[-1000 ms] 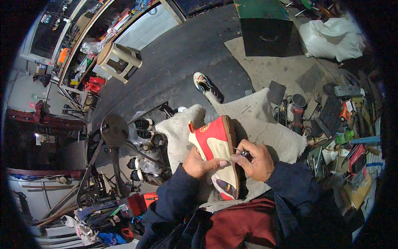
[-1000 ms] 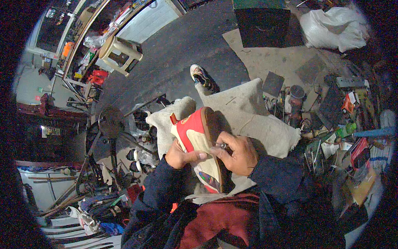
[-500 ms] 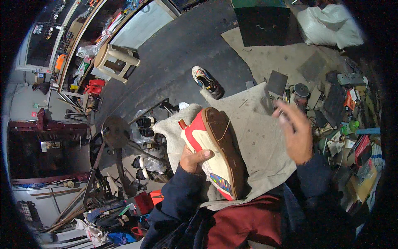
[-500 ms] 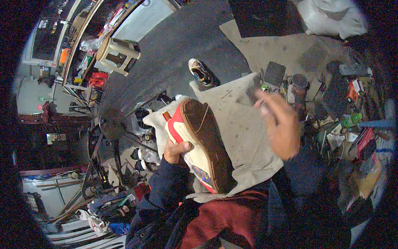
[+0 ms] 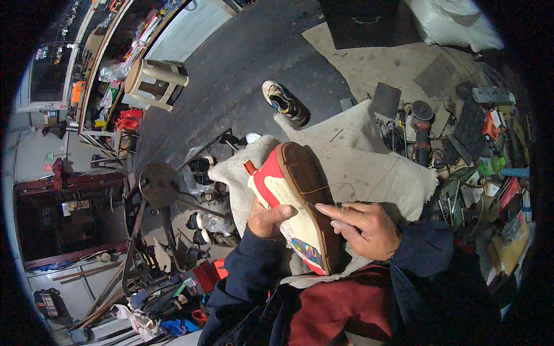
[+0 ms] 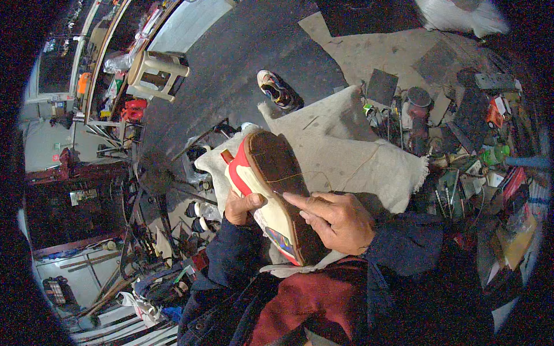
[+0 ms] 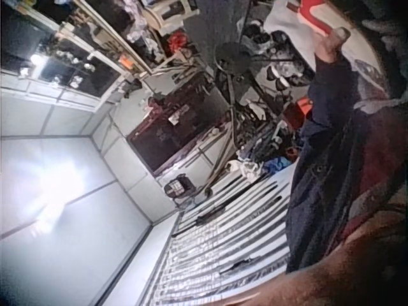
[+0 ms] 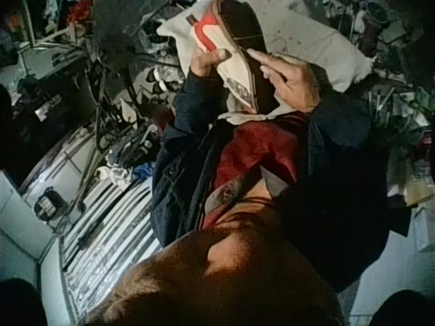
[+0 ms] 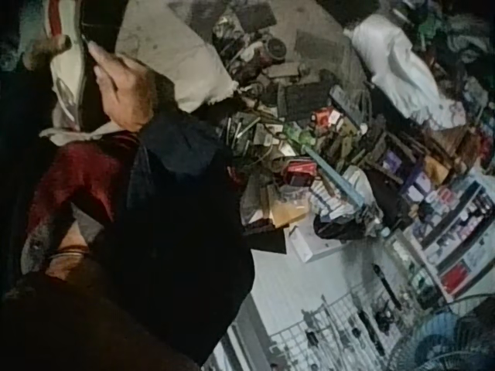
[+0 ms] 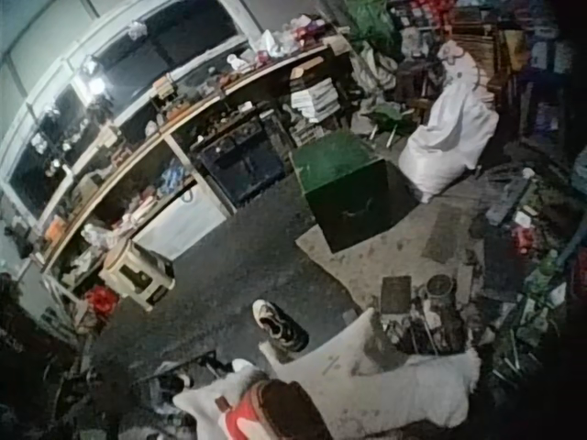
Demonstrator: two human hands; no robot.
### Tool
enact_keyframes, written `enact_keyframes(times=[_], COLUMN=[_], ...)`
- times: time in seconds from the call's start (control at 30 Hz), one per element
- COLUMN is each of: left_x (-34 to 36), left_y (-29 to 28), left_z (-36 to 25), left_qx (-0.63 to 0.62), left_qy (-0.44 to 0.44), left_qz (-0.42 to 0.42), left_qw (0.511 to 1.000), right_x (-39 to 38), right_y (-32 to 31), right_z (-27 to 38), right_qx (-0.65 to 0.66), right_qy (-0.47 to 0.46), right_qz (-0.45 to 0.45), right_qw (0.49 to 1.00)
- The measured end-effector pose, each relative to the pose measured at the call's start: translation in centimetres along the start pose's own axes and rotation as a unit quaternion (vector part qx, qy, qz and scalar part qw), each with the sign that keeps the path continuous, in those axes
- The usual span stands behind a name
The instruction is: The person stitches the sole of a red and white sneaker using a needle and thread. They repeatedly insert the needle through the sole, pull the thread, and reposition the shoe to continue sewing along the edge.
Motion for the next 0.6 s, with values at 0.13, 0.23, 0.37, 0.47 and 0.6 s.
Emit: enact_keyframes(times=[0.13, 0.23, 0.37, 0.47, 0.6], left_x=[0.0, -0.1, -0.4, -0.4, -0.2], left_y=[-0.1, -0.2, -0.4, -0.1, 0.1], left_z=[0.1, 0.2, 0.6, 0.7, 0.7], left_qx=[-0.004, -0.004, 0.018, -0.012, -0.015], left_qy=[-0.003, -0.002, -0.037, -0.044, -0.038], left_qz=[-0.004, 0.006, 0.026, 0.057, 0.068], left_qw=[1.000, 1.000, 0.999, 0.997, 0.997], right_x=[0.0, 0.3, 1.5, 2.5, 4.9], right_y=[0.2, 0.1, -0.7, -1.8, -2.4], right_z=[-0.2, 0.1, 1.3, 2.0, 2.2], right_qx=[0.003, 0.015, -0.001, -0.051, -0.100], right_qy=[0.011, 0.028, 0.053, 0.091, 0.111], right_qz=[0.004, 0.011, 0.047, 0.102, 0.166], right_qw=[1.000, 0.999, 0.998, 0.989, 0.975])
Point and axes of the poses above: each hand's wrist, its own x-axis towards the middle knuckle, its own y-axis out of the palm, z = x × y, the point moved 7 cm from there along x, towards the middle knuckle, and after that the axes turned 5 degrees about z, right-handed, at the moved point
